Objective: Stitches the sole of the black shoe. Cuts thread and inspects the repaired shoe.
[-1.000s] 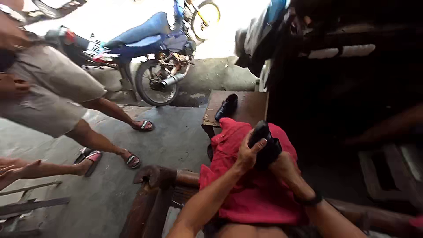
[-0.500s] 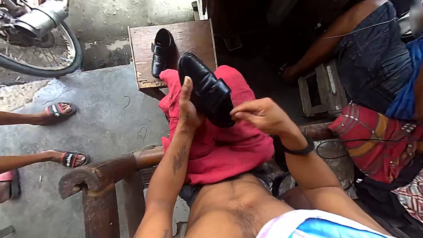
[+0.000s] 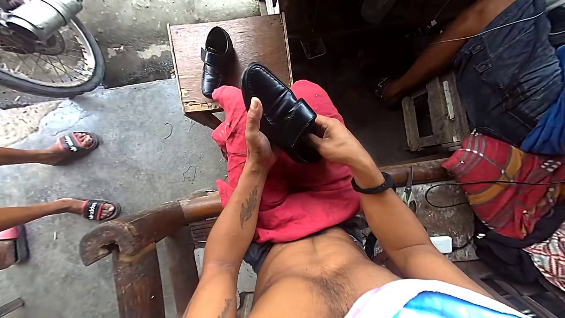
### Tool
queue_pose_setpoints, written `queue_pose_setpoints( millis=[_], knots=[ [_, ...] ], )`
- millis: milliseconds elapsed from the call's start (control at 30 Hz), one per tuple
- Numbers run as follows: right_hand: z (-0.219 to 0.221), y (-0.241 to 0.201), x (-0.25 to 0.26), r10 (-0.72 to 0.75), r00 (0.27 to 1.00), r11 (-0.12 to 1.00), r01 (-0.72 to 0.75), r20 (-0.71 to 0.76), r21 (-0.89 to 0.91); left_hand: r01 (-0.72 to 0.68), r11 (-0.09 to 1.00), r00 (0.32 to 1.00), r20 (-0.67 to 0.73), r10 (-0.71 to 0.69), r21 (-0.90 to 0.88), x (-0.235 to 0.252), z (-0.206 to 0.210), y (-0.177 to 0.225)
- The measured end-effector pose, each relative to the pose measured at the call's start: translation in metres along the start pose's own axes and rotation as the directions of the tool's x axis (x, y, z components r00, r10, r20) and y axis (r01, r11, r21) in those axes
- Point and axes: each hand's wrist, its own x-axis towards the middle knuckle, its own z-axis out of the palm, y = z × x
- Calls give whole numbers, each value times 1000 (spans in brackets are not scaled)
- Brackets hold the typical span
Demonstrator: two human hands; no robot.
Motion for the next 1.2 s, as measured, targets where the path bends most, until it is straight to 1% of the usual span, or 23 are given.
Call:
queue_pose_setpoints(
  millis=[100,167,200,233,267,300,333,400,433,467,533,633,667,700,767,867,933,1000,1033,1067,1100,1167,1200],
  knots=[
    [-1,-8,4,19,998,981,-30,-56,-191,11,999,1000,29,-13,46,0,-1,-2],
    [-11,-20,7,55,994,938,-84,-94,-337,-43,966,999,-11,47,256,12,-7,1],
    [-18,-26,8,92,990,898,-128,-106,-421,-111,908,989,-42,140,404,17,-11,4],
    [-22,-32,9,136,985,850,-171,-106,-498,-180,807,970,-36,241,562,20,-16,10],
    [-26,-39,10,175,979,802,-202,-101,-562,-217,660,944,-18,331,719,20,-19,17],
    [-30,-46,13,201,975,754,-217,-97,-620,-255,510,919,42,392,821,18,-19,25],
    [-31,-51,14,223,971,715,-223,-86,-663,-291,388,910,129,393,875,11,-16,31],
    [-31,-57,19,231,972,665,-193,-46,-722,-299,238,947,256,195,924,-7,-9,39],
    [-31,-58,21,229,973,657,-171,-22,-734,-263,201,964,249,90,944,-14,-9,35],
    [-31,-60,24,232,973,657,-157,-1,-737,-225,187,974,224,25,956,-18,-11,28],
    [-29,-59,28,232,972,648,-133,28,-750,-202,240,978,207,4,949,-21,-20,16],
    [-24,-57,27,215,976,634,-112,35,-766,-312,349,944,331,6,884,-14,-29,17],
    [-22,-56,25,211,977,628,-110,33,-770,-370,340,920,391,7,865,-12,-33,21],
    [-21,-55,24,200,979,623,-105,28,-775,-435,292,893,451,14,852,-12,-36,27],
    [-21,-55,23,187,982,609,-101,18,-787,-542,140,840,540,53,829,-10,-41,44],
    [-19,-54,21,168,986,620,-86,24,-779,-597,-123,787,608,107,793,3,-40,86],
    [-18,-50,20,181,982,735,-98,55,-671,-537,-243,805,577,139,808,15,-24,93],
    [-22,-41,24,139,986,904,-86,98,-418,-439,-282,834,503,226,853,29,1,90],
    [-20,-36,22,111,987,960,-77,115,-268,-429,-286,826,500,259,857,30,12,85],
    [-17,-31,18,95,989,985,-77,113,-155,-478,-282,798,545,255,832,25,20,78],
    [-13,-28,15,87,992,992,-77,92,-101,-584,-280,733,643,222,762,19,24,70],
    [-9,-25,13,88,995,987,-82,45,-136,-809,-291,511,856,81,511,11,21,59],
    [-8,-23,15,88,995,982,-80,41,-170,-872,-290,414,910,-4,395,10,16,54]
  ],
)
